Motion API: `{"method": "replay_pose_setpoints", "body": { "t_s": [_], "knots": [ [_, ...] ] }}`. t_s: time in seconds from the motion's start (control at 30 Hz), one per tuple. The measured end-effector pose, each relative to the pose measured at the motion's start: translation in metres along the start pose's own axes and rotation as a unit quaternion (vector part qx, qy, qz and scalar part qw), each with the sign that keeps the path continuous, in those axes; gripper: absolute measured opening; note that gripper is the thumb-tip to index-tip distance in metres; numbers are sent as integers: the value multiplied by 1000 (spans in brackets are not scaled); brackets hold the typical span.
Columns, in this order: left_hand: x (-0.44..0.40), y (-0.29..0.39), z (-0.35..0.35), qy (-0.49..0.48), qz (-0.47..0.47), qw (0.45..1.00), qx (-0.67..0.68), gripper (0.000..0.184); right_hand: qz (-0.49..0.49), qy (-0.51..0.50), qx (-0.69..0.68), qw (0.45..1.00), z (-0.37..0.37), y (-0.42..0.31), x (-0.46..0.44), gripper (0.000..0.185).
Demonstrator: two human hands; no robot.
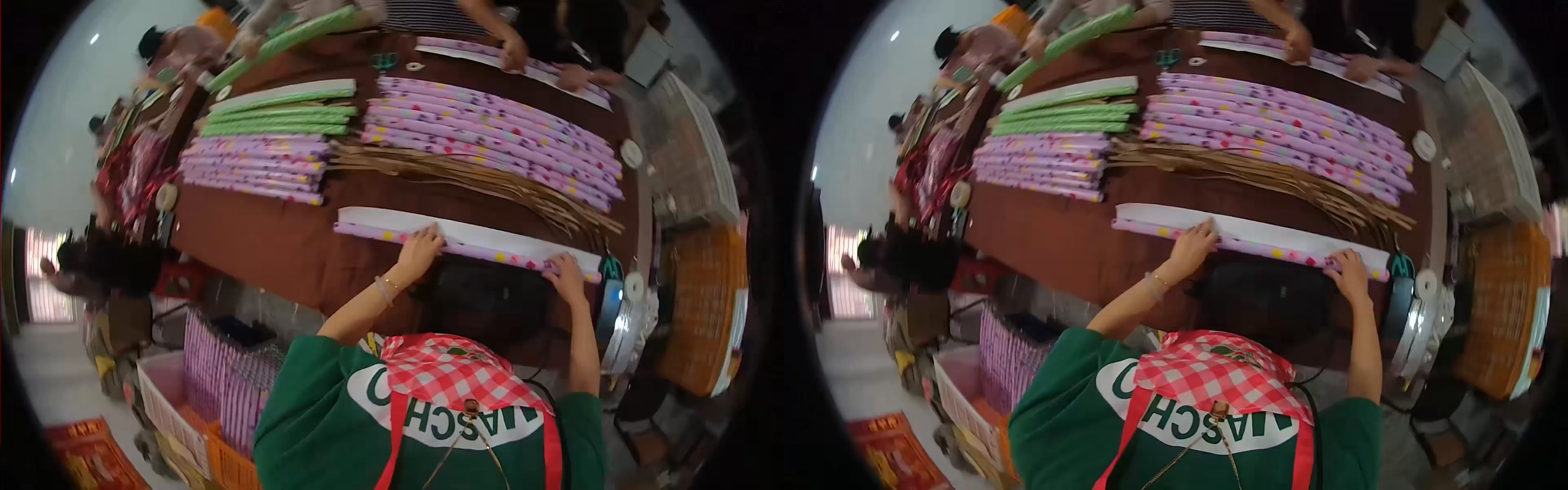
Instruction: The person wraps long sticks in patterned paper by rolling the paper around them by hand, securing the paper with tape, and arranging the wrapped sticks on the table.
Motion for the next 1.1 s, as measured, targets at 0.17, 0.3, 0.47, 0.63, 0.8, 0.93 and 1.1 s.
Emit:
{"method": "replay_pose_setpoints", "body": {
  "t_s": [0.17, 0.3, 0.47, 0.63, 0.8, 0.93, 1.1],
  "knots": [
    [23, -58, 1, 22, 18, 999, -43, 52, -29, -12, 7, 999, -8, 10, 2, 34],
    [53, -132, 19, 2, 94, 994, -55, 69, 4, -4, -5, 1000, -10, 13, 1, 32],
    [74, -176, 40, -13, 113, 989, -97, 68, 0, -7, 0, 1000, -13, 17, 2, 35],
    [64, -119, 106, 182, 171, 968, -40, 30, -9, -49, 22, 999, -7, 11, 3, 43],
    [87, 72, 282, 286, -149, 807, 495, 12, 40, -49, 68, 996, 3, -1, -1, 36],
    [107, 164, 337, 286, -430, 576, 633, 30, 73, -30, 92, 993, 15, -44, -10, 32],
    [108, 219, 348, 222, -506, 493, 672, 31, 95, 3, 59, 994, 22, -96, 2, 27]
  ]
}}
Point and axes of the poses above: each hand's wrist, its own x-axis away from the middle knuckle, its own z-axis out of the back of the hand, y = z × x, the point moved 4 cm from there along -x, towards the middle knuckle, and after that the axes turned 1 degree about y, right-handed, at the moved point
